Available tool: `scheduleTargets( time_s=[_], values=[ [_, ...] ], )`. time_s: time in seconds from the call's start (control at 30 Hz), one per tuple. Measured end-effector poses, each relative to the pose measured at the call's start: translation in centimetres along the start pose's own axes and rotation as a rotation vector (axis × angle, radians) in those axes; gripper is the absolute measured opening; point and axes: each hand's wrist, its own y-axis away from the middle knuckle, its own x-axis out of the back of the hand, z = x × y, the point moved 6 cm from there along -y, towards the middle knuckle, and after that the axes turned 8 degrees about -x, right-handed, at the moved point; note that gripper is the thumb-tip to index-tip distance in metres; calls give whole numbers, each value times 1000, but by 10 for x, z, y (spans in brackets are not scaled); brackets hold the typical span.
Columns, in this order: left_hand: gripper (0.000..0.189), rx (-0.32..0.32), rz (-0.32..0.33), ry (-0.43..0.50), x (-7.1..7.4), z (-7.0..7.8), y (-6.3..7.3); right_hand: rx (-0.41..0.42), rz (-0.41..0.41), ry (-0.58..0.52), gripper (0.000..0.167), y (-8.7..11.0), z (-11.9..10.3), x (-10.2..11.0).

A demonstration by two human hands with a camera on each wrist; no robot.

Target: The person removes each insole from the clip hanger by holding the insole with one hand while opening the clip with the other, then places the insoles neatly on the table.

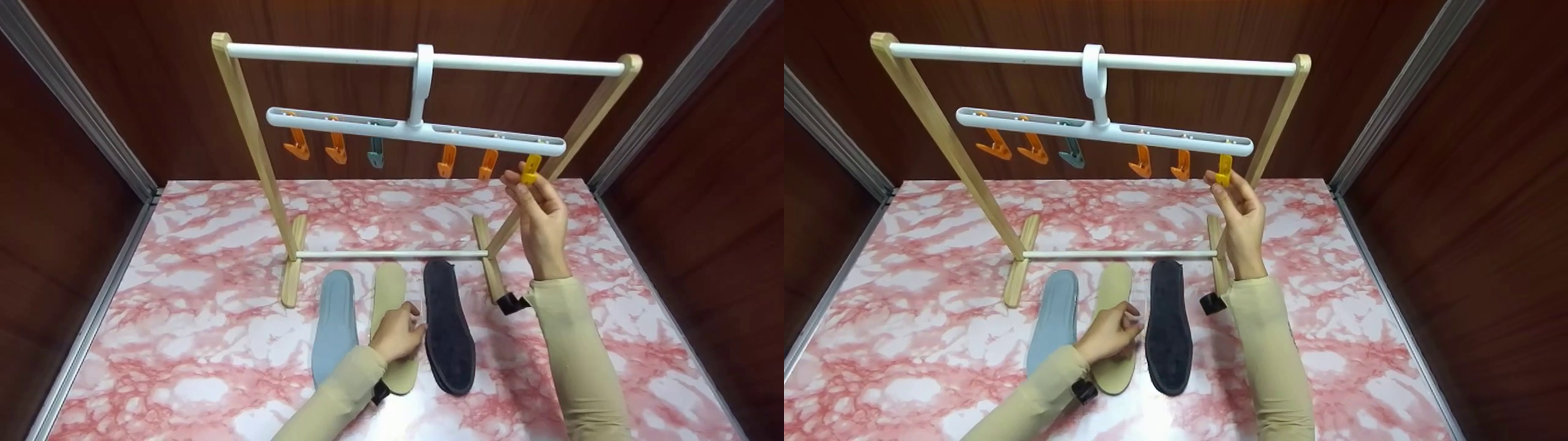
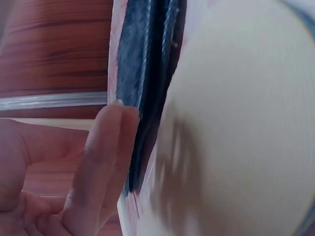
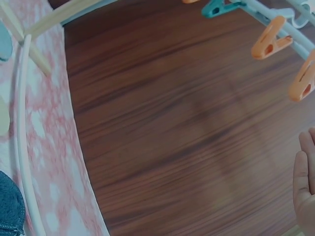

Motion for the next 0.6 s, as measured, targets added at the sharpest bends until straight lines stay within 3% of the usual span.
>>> scheduleTargets(
  time_s=[0.23,0.43,0.6],
  values=[
    [20,24,24,117,20,-3,3,-22,1,27,30,2,5,3],
    [15,-53,114,17,45,0,3,-59,14,41,31,8,13,10],
    [12,-87,173,5,59,1,3,-104,4,109,33,19,26,18]
  ],
)
